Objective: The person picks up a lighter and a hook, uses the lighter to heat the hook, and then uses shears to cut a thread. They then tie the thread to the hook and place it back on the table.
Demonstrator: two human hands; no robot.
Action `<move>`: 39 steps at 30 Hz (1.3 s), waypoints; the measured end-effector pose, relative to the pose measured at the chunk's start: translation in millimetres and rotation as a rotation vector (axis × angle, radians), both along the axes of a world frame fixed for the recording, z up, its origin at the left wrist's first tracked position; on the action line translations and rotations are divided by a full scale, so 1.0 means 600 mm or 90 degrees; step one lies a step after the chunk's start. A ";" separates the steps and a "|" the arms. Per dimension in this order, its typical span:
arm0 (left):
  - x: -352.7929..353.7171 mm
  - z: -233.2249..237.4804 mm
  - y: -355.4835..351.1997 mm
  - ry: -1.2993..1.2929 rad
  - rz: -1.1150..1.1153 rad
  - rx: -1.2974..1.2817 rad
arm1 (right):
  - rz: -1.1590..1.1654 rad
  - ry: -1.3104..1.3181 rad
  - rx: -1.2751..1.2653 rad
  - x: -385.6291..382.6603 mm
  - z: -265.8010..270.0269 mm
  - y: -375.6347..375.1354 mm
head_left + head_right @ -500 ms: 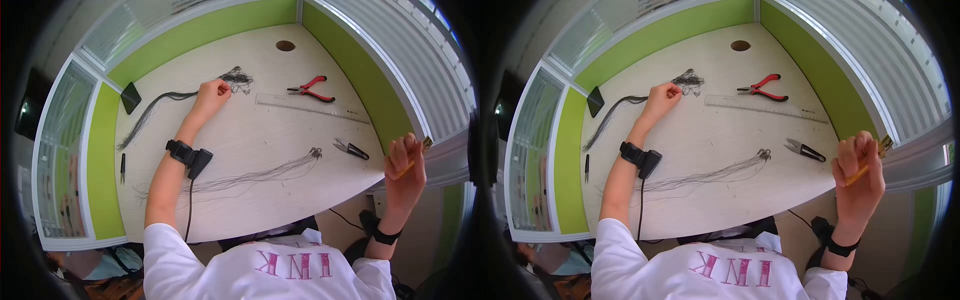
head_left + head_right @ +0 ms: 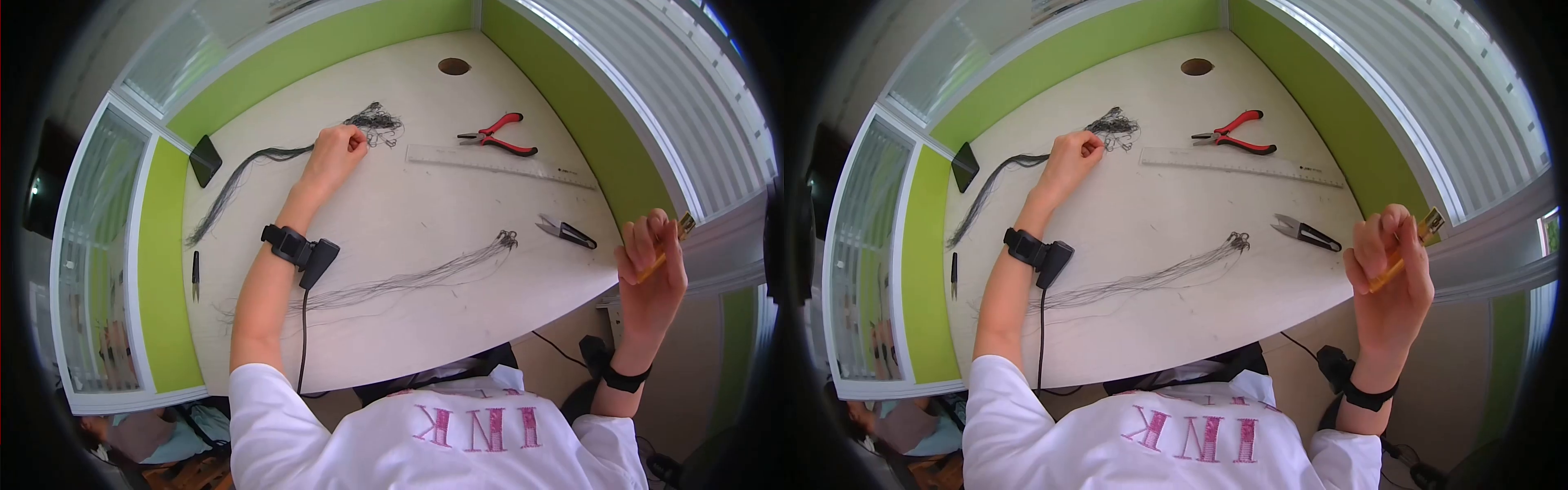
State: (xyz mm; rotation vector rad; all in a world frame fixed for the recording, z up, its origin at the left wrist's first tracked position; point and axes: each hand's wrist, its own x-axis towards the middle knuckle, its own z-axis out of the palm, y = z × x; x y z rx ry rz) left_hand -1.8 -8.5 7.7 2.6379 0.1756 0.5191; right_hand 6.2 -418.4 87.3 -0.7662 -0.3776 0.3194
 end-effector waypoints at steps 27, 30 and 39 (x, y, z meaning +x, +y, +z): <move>-0.004 0.012 -0.025 -0.013 0.003 -0.402 | 0.025 0.065 -0.180 -0.030 -0.025 0.044; -0.026 0.039 -0.071 0.034 0.028 -0.437 | 0.062 0.052 -0.265 -0.043 -0.038 0.070; -0.119 0.088 -0.229 -0.153 -0.110 -0.404 | -0.027 -0.091 -0.341 -0.061 -0.052 0.162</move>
